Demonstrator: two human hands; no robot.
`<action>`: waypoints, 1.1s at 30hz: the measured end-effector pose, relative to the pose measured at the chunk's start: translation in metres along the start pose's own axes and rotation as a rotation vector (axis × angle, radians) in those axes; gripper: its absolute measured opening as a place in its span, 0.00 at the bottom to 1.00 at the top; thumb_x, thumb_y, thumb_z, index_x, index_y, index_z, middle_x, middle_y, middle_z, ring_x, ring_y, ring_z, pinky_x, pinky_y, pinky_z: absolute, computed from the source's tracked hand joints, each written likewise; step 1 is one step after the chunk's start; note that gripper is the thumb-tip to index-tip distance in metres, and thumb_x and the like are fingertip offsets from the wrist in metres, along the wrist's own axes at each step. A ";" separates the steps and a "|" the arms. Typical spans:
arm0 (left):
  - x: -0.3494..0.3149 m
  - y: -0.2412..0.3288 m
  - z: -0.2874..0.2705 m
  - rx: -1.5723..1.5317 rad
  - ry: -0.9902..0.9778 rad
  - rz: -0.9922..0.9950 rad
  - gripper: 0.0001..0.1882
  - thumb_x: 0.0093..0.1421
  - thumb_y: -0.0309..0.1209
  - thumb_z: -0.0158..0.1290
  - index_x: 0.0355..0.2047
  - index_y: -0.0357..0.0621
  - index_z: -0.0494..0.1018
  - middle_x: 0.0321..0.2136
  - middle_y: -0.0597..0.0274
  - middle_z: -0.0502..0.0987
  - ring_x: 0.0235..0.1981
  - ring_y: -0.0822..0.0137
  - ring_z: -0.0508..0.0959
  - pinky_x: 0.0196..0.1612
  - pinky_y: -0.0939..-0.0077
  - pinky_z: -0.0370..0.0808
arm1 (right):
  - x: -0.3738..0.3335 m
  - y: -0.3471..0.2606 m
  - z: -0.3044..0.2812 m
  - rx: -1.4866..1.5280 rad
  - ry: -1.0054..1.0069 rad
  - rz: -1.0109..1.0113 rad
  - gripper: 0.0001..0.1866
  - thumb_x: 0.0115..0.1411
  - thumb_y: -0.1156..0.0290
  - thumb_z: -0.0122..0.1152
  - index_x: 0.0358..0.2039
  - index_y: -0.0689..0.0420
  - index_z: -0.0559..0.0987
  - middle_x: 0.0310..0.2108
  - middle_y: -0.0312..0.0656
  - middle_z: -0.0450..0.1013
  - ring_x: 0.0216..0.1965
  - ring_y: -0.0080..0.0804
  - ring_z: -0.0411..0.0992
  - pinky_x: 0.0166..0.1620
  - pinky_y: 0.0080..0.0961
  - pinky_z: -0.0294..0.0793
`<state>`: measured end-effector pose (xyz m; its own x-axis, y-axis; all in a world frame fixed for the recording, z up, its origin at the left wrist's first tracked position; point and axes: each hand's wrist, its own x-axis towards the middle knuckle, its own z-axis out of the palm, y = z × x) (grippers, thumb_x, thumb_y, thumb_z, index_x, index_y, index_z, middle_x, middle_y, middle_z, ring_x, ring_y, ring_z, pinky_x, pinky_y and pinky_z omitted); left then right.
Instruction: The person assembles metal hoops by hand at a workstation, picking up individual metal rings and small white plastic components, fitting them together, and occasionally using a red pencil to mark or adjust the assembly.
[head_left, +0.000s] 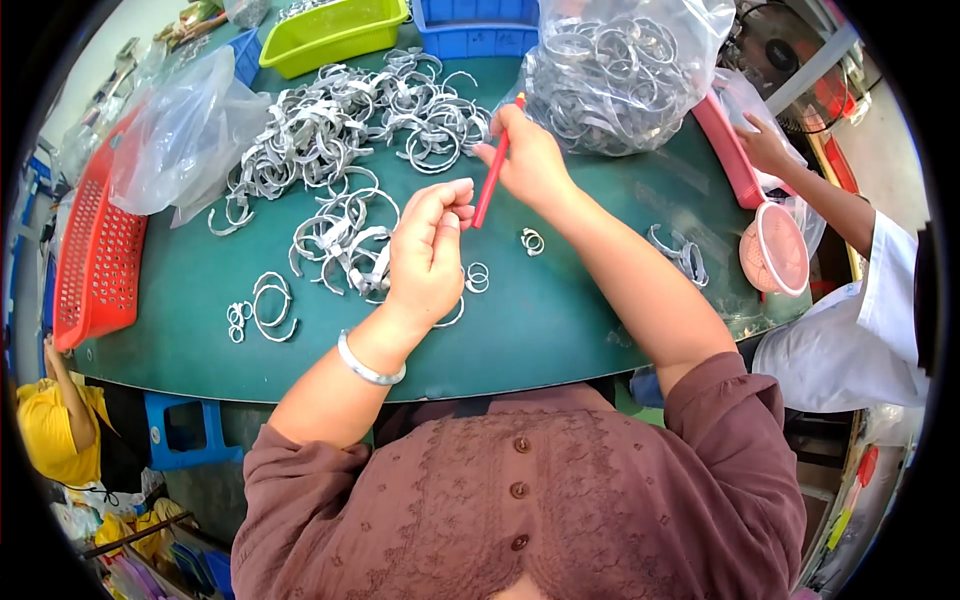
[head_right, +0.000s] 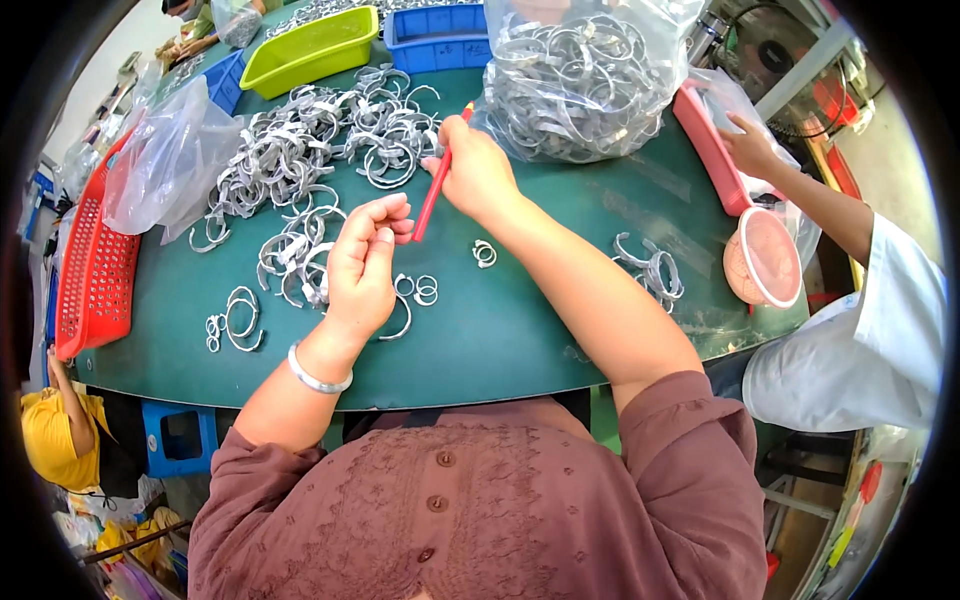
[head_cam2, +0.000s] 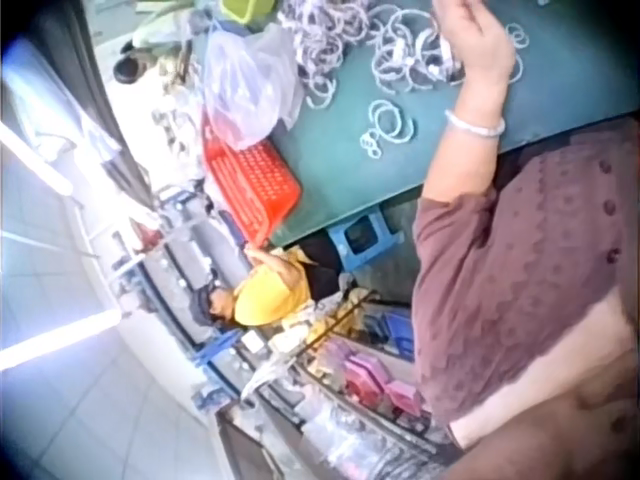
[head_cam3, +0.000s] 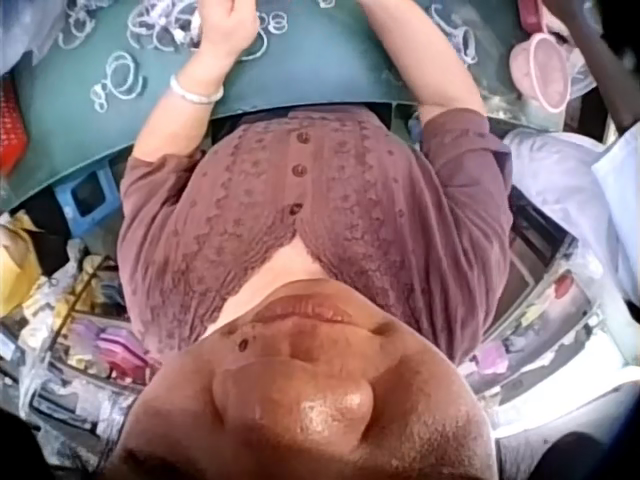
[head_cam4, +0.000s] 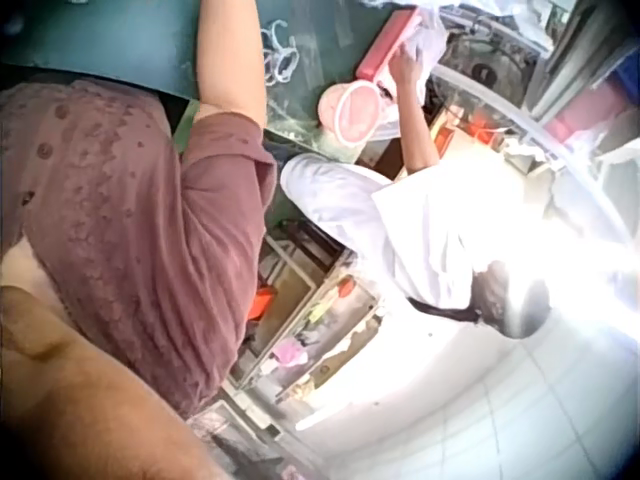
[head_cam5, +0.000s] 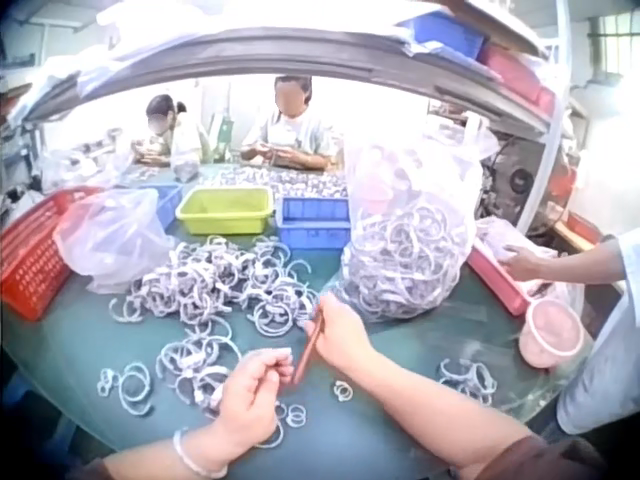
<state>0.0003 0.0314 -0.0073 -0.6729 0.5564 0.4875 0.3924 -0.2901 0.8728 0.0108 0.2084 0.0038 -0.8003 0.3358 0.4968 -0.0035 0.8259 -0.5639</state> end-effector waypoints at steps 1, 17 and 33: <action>0.001 -0.001 0.000 0.026 0.004 0.028 0.15 0.58 0.17 0.37 0.44 0.35 0.66 0.38 0.59 0.68 0.37 0.71 0.71 0.41 0.79 0.69 | 0.004 0.004 0.007 0.013 -0.002 0.021 0.14 0.45 0.73 0.61 0.29 0.58 0.65 0.21 0.48 0.69 0.27 0.50 0.69 0.30 0.38 0.66; 0.001 0.009 -0.002 0.138 0.076 0.106 0.15 0.54 0.15 0.38 0.41 0.35 0.68 0.38 0.59 0.67 0.36 0.70 0.70 0.42 0.80 0.67 | 0.007 -0.032 -0.023 0.047 -0.361 -0.024 0.11 0.45 0.78 0.52 0.30 0.59 0.64 0.19 0.41 0.64 0.21 0.29 0.65 0.27 0.24 0.64; 0.001 0.010 0.000 0.237 -0.013 -0.009 0.09 0.51 0.16 0.42 0.31 0.37 0.70 0.31 0.58 0.69 0.33 0.66 0.70 0.37 0.79 0.67 | 0.108 -0.064 -0.020 -0.344 -0.576 -0.271 0.10 0.44 0.80 0.45 0.30 0.61 0.70 0.26 0.50 0.70 0.31 0.47 0.69 0.33 0.34 0.66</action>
<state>0.0035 0.0294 0.0018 -0.6695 0.5689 0.4776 0.5235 -0.0949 0.8467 -0.0632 0.2006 0.1072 -0.9873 -0.1152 0.1097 -0.1340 0.9738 -0.1837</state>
